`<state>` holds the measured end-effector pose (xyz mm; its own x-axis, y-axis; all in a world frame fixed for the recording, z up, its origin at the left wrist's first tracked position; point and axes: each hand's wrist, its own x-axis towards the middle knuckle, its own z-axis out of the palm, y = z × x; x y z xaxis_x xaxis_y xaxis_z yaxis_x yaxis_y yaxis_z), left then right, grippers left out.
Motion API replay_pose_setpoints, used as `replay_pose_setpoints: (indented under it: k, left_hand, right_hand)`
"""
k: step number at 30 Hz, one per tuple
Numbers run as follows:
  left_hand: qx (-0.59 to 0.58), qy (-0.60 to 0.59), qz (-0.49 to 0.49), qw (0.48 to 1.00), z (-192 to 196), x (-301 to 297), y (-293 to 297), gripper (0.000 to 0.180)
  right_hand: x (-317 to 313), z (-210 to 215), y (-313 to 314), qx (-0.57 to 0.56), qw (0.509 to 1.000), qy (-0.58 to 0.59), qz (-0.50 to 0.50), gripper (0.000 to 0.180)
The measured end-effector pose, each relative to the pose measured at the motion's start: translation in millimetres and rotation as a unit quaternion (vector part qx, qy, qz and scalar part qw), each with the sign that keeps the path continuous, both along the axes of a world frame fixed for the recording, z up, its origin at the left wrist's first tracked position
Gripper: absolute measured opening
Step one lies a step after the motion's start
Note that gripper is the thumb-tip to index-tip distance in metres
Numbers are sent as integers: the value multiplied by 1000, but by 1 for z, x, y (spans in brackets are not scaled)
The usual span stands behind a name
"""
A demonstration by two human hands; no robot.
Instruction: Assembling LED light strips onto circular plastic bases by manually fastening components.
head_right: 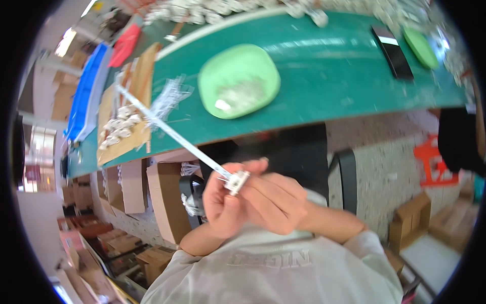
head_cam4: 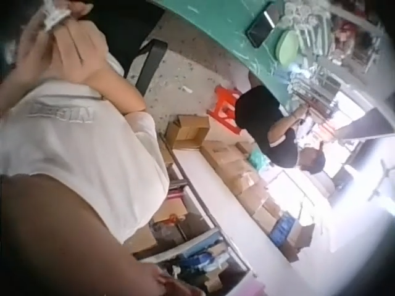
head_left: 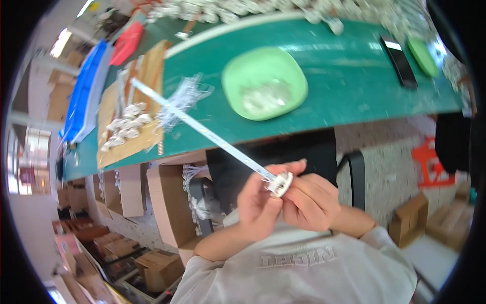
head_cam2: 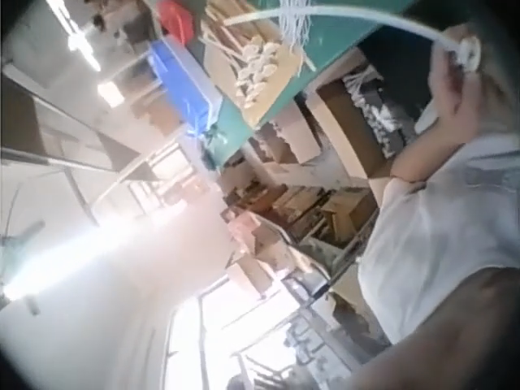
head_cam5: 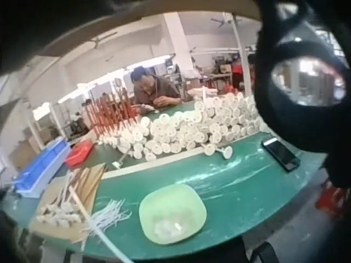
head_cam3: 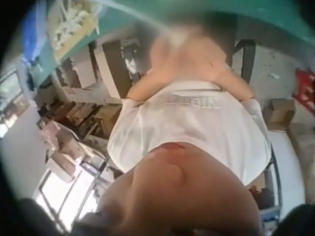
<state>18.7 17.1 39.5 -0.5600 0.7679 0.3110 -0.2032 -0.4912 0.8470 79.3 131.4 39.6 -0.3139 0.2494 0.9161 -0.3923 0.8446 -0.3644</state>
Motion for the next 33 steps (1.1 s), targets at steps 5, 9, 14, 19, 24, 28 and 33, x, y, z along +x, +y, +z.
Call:
replay_pose_setpoints:
  k: [5, 9, 14, 19, 24, 28, 33]
  left_hand:
    - [-104, 107, 57, 987, 34, -40, -16, 52]
    - [-317, 307, 288, 850, 84, -121, -63, 41]
    - [-356, 510, 517, 589, 84, -251, -123, 28]
    - [-526, 504, 524, 441, 73, -296, -142, 35]
    - [-430, 499, 610, 440, 28, -313, -126, 34]
    - [-333, 455, 635, 527, 15, -325, -134, 40]
    - [-319, 469, 627, 534, 18, -317, -134, 39]
  right_hand:
    - [-17, 25, 19, 5, 995, -43, 87, 15]
    - [-22, 41, 57, 7, 998, -55, 5, 15]
    - [-13, 45, 89, -16, 994, -75, -75, 12]
    - [-22, 54, 94, -31, 990, -127, -61, 10]
    - [-62, 77, 100, 12, 981, -193, 0, 8]
    - [-123, 91, 111, 31, 965, -251, 64, 4]
    - [-237, 91, 132, 96, 914, -389, 62, 16]
